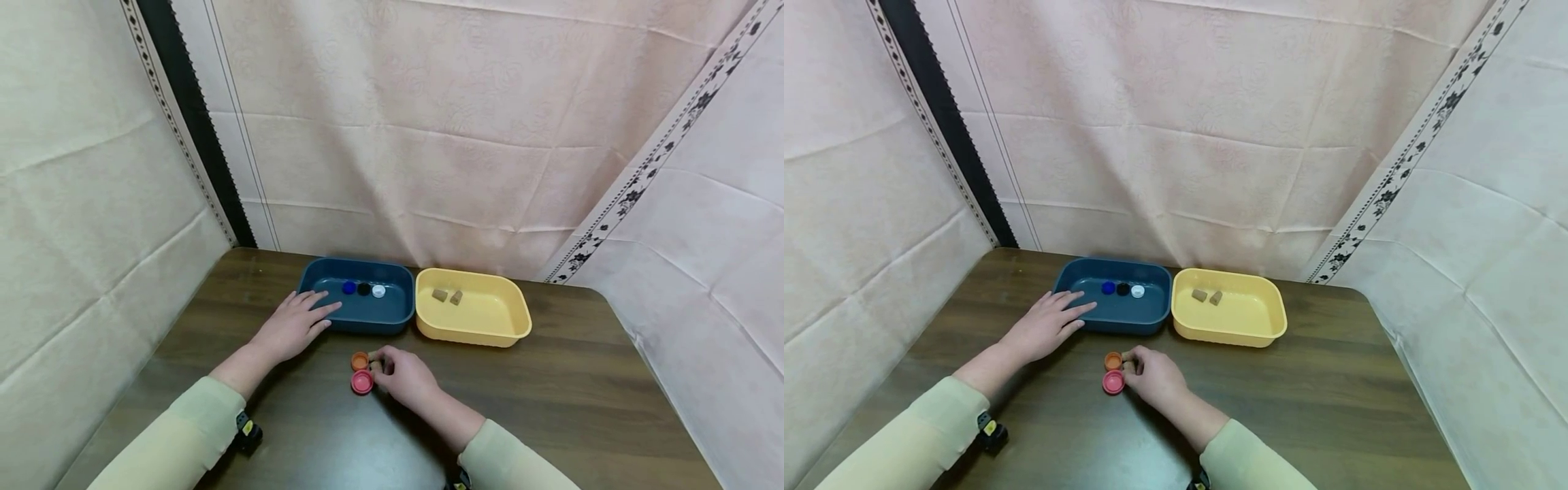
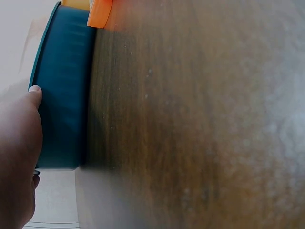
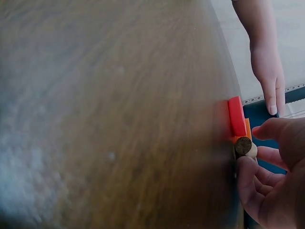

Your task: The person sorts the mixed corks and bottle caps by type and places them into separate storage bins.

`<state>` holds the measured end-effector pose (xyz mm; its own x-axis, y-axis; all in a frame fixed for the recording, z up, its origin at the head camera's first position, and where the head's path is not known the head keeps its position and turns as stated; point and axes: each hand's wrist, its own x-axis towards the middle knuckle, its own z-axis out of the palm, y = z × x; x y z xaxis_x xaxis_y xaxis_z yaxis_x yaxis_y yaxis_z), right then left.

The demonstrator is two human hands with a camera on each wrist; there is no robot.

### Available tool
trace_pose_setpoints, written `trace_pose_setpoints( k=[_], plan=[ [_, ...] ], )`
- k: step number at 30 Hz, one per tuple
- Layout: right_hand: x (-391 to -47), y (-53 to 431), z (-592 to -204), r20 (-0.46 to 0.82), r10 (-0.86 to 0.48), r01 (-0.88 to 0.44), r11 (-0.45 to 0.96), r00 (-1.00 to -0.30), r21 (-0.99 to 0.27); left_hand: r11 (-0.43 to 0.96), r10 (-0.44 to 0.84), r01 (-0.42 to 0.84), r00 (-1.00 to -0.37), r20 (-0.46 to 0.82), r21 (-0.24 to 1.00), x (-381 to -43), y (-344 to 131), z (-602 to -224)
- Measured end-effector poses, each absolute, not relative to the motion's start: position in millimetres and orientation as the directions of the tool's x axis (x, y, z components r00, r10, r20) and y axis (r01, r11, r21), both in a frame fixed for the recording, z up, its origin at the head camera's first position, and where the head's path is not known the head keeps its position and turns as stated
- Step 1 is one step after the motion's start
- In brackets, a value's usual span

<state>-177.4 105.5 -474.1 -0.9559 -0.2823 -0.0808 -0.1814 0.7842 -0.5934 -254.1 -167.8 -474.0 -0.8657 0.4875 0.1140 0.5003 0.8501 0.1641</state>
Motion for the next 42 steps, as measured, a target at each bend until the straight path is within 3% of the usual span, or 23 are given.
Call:
trace_pose_setpoints(
  k=[22, 42],
  plan=[
    [-179, 106, -476, -0.09, -0.267, -0.178, 0.822, -0.96, -0.541, 0.847, 0.49, 0.503, -0.864, 0.116, 0.171, -254, -167, -475],
    [-183, 117, -463, -0.143, -0.253, -0.095, 0.737, -0.957, -0.67, 0.846, 0.493, 0.506, -0.862, 0.114, 0.17, -255, -166, -473]
  ],
)
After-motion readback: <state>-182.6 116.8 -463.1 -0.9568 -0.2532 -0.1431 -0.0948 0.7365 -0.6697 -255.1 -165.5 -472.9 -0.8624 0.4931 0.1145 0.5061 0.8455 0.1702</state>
